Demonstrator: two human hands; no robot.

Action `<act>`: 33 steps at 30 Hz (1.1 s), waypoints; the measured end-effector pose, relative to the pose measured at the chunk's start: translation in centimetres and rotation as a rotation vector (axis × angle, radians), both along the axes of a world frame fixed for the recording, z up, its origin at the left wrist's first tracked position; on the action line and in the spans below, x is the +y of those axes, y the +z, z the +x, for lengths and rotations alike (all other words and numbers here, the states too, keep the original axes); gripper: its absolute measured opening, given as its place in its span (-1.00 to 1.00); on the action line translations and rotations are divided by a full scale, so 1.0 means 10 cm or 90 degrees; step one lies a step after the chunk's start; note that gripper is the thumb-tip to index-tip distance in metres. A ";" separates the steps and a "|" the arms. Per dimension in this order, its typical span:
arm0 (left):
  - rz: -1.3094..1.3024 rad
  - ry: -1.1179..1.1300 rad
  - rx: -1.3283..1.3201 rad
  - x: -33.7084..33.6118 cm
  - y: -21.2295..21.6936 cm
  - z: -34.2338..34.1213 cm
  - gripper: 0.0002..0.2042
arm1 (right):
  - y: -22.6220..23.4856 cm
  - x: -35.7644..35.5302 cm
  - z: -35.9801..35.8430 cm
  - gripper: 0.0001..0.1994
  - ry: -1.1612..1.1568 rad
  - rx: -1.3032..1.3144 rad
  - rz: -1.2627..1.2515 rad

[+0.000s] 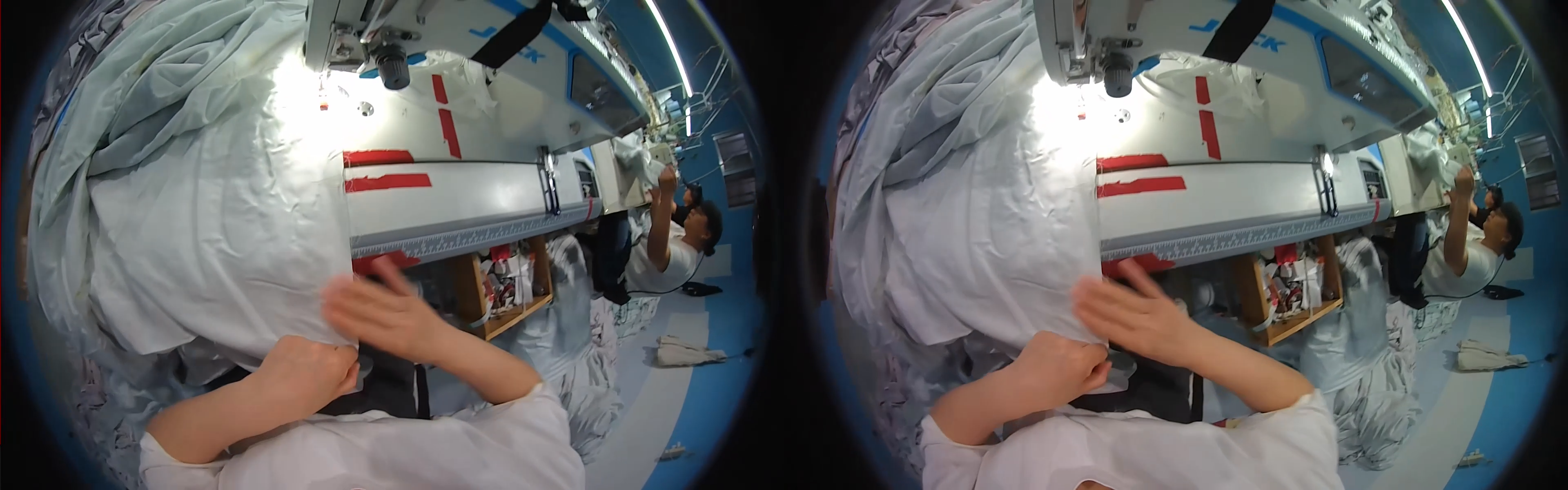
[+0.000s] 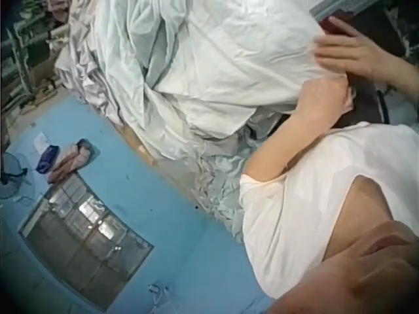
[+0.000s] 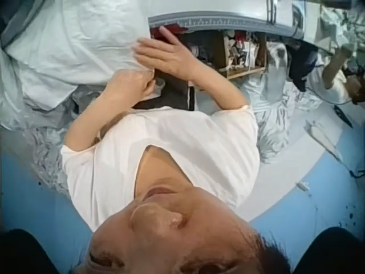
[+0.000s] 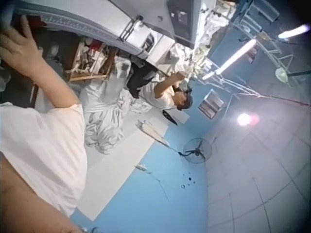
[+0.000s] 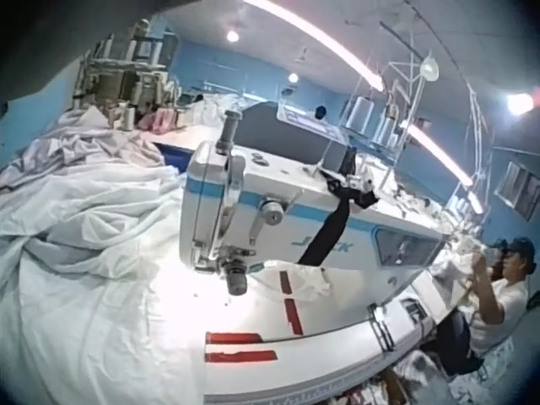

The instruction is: Sewing fabric using an industrial sewing machine.

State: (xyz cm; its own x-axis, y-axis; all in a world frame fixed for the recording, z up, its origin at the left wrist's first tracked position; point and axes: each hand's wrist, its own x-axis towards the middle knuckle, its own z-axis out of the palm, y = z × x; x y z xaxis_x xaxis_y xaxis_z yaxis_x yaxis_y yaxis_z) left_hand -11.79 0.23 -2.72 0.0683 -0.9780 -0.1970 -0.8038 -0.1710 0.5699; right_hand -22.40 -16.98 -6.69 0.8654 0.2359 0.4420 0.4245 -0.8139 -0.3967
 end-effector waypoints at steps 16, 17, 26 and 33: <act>-0.507 0.479 -0.124 -1.65 -0.39 2.66 -0.64 | 0.05 -0.05 0.48 -0.86 0.150 0.096 0.211; -0.483 0.494 -0.099 -1.70 -0.39 2.71 -0.61 | 0.05 -0.05 0.50 -0.86 0.138 0.077 0.214; -0.355 0.554 -0.082 -1.93 -0.36 3.19 -0.70 | 0.25 -0.40 0.77 -0.86 0.196 0.188 0.232; -0.390 0.552 -0.121 -2.05 -0.48 3.59 -0.70 | 0.32 -0.57 1.02 -0.84 0.187 0.254 0.297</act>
